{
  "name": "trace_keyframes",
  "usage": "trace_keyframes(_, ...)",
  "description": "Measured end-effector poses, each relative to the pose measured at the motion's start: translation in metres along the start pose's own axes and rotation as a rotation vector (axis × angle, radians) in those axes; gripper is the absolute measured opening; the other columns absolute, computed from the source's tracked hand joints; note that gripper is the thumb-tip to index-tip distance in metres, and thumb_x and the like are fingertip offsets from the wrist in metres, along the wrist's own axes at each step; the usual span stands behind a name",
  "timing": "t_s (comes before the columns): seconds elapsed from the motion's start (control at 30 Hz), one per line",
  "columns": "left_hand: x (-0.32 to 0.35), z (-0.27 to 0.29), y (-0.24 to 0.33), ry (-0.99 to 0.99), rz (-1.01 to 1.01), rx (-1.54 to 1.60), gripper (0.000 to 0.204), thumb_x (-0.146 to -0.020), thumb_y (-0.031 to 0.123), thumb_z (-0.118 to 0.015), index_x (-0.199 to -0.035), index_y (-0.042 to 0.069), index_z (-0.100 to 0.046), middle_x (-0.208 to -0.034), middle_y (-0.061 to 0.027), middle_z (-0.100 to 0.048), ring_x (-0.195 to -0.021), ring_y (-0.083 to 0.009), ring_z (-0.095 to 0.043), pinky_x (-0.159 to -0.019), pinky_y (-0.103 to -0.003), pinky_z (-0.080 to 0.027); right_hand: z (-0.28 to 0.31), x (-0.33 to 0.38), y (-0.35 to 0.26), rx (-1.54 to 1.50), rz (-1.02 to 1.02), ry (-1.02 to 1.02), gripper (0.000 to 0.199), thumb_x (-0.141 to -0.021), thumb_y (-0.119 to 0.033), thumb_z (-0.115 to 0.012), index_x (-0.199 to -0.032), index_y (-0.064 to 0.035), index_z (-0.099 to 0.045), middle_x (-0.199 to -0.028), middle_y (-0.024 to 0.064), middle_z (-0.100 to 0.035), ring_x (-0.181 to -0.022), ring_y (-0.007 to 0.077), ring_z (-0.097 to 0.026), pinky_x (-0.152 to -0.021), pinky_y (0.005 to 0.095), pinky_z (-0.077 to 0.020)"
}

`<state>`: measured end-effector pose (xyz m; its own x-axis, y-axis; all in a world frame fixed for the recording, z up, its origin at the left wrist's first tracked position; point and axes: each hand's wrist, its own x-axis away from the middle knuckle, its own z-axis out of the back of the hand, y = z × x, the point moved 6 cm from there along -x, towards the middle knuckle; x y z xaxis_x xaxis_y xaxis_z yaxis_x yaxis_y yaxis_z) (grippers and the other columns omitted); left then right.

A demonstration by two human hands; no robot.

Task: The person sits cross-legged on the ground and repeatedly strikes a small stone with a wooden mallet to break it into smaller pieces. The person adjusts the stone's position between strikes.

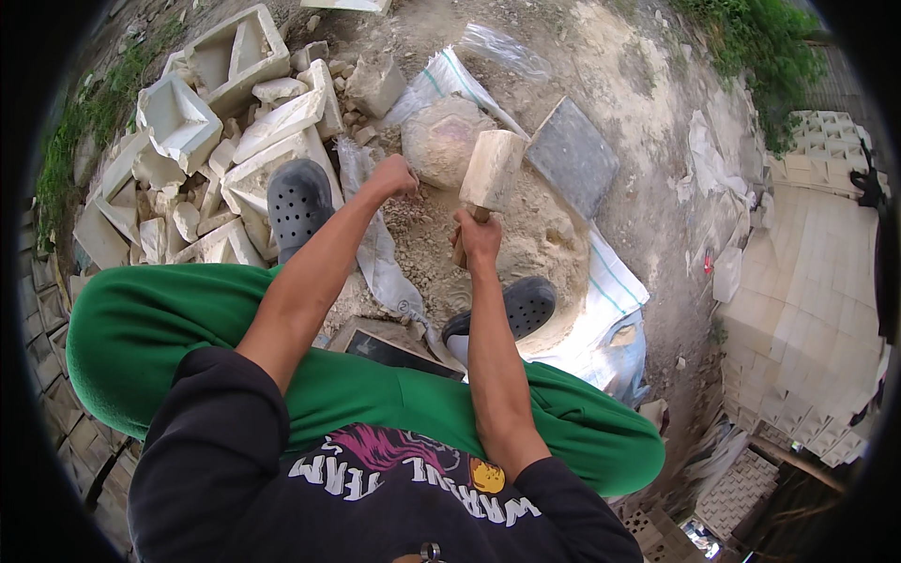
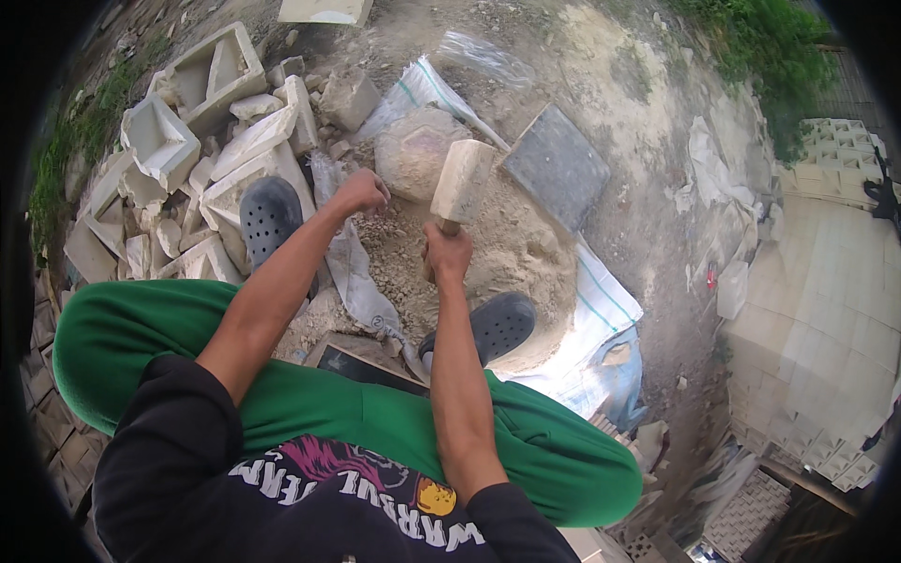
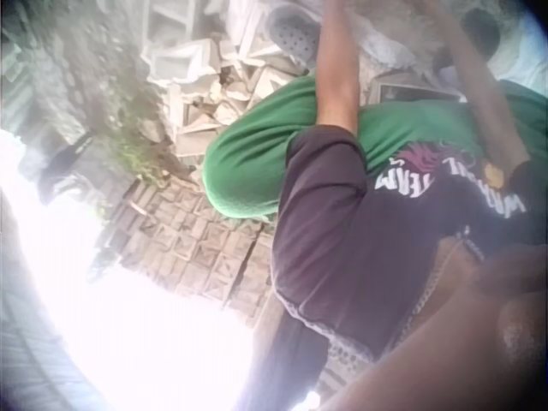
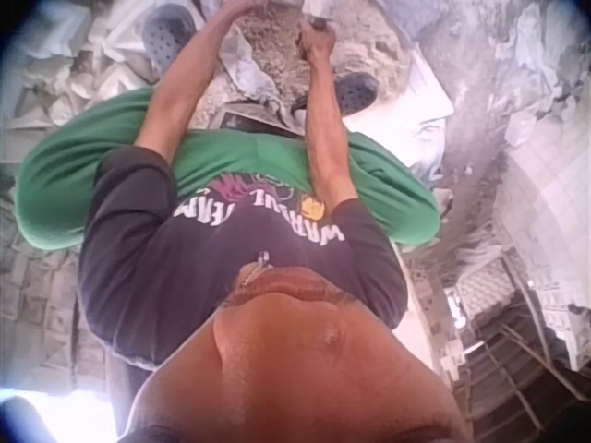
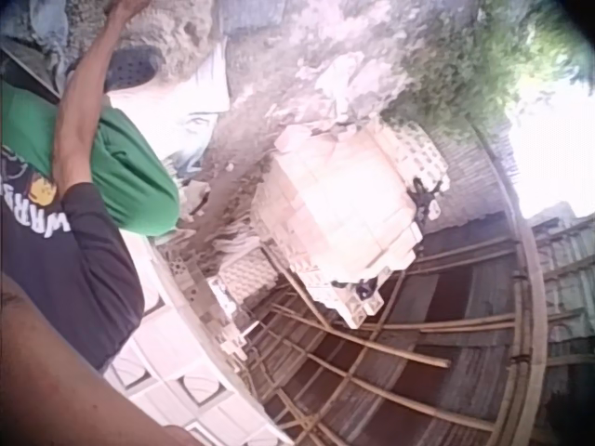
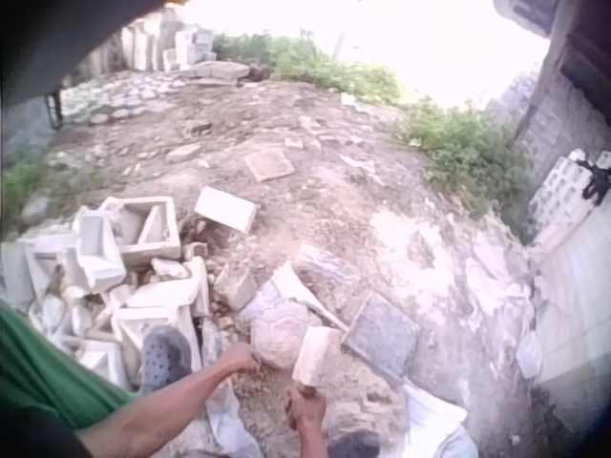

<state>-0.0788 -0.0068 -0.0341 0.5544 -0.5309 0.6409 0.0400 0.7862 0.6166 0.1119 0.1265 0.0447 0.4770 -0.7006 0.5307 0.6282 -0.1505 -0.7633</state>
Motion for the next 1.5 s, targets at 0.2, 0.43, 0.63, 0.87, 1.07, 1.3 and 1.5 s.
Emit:
trace_keyframes(0.2,0.000,0.037,0.061,0.211,-0.338,0.280,0.035,-0.078,0.011,-0.077,-0.112,0.004,-0.073,-0.098,-0.0139,-0.076,-0.083,-0.0208,-0.073,-0.080,-0.032,-0.055,0.001,-0.003,0.003,-0.073,-0.041,-0.013,0.024,-0.077,-0.018,-0.072,-0.086,0.0031,-0.064,-0.063,0.0098,-0.063,-0.048,0.0196,-0.062,-0.048,0.0353,-0.0505)
trace_keyframes(0.43,0.003,0.031,0.049,0.502,-0.430,0.002,0.028,-0.081,0.017,-0.074,-0.107,0.006,-0.074,-0.095,-0.0159,-0.074,-0.086,-0.0293,-0.072,-0.079,-0.038,-0.055,-0.002,0.001,-0.022,-0.005,0.050,-0.035,0.023,-0.077,-0.018,-0.072,-0.085,0.0031,-0.065,-0.062,0.0089,-0.063,-0.049,0.0194,-0.063,-0.048,0.0347,-0.0506)
trace_keyframes(0.63,0.012,0.023,0.050,0.485,-0.375,-0.016,0.023,-0.084,0.022,-0.072,-0.103,0.008,-0.076,-0.094,-0.0171,-0.073,-0.084,-0.0321,-0.070,-0.079,-0.041,-0.055,0.003,0.010,-0.066,0.173,0.178,-0.004,0.026,-0.076,-0.023,-0.073,-0.078,0.0017,-0.068,-0.060,0.0089,-0.065,-0.052,0.0183,-0.066,-0.053,0.0338,-0.0529)
trace_keyframes(0.87,0.020,0.025,0.036,0.654,-0.312,0.221,0.022,-0.085,0.018,-0.070,-0.102,0.004,-0.074,-0.093,-0.0176,-0.072,-0.088,-0.0342,-0.069,-0.080,-0.042,-0.054,-0.014,0.009,-0.077,0.163,0.344,0.012,0.047,-0.071,-0.034,-0.074,-0.096,0.0052,-0.070,-0.080,0.0260,-0.071,-0.082,0.0422,-0.070,-0.074,0.0466,-0.0553)
trace_keyframes(1.07,0.021,0.016,0.018,0.649,-0.326,0.240,0.026,-0.081,0.015,-0.071,-0.104,0.003,-0.072,-0.090,-0.0166,-0.071,-0.086,-0.0325,-0.069,-0.080,-0.041,-0.054,-0.036,0.006,-0.018,0.536,0.154,0.037,0.049,-0.071,-0.042,-0.075,-0.099,-0.0014,-0.072,-0.096,0.0262,-0.071,-0.095,0.0437,-0.068,-0.084,0.0509,-0.0532)
trace_keyframes(1.3,0.021,0.012,0.016,0.637,-0.303,0.254,0.029,-0.081,0.014,-0.074,-0.107,0.002,-0.072,-0.094,-0.0156,-0.071,-0.086,-0.0269,-0.069,-0.081,-0.038,-0.054,-0.025,-0.008,-0.015,0.328,0.191,0.038,0.041,-0.072,-0.037,-0.075,-0.094,-0.0021,-0.073,-0.083,0.0194,-0.072,-0.078,0.0359,-0.070,-0.074,0.0440,-0.0548)
trace_keyframes(1.5,0.017,0.010,0.017,0.650,-0.336,0.288,0.025,-0.079,0.014,-0.076,-0.100,0.001,-0.071,-0.091,-0.0169,-0.068,-0.085,-0.0318,-0.067,-0.078,-0.041,-0.054,-0.027,-0.002,-0.036,0.351,0.598,0.115,0.043,-0.071,-0.037,-0.076,-0.101,-0.0054,-0.073,-0.089,0.0218,-0.073,-0.088,0.0420,-0.069,-0.079,0.0467,-0.0546)
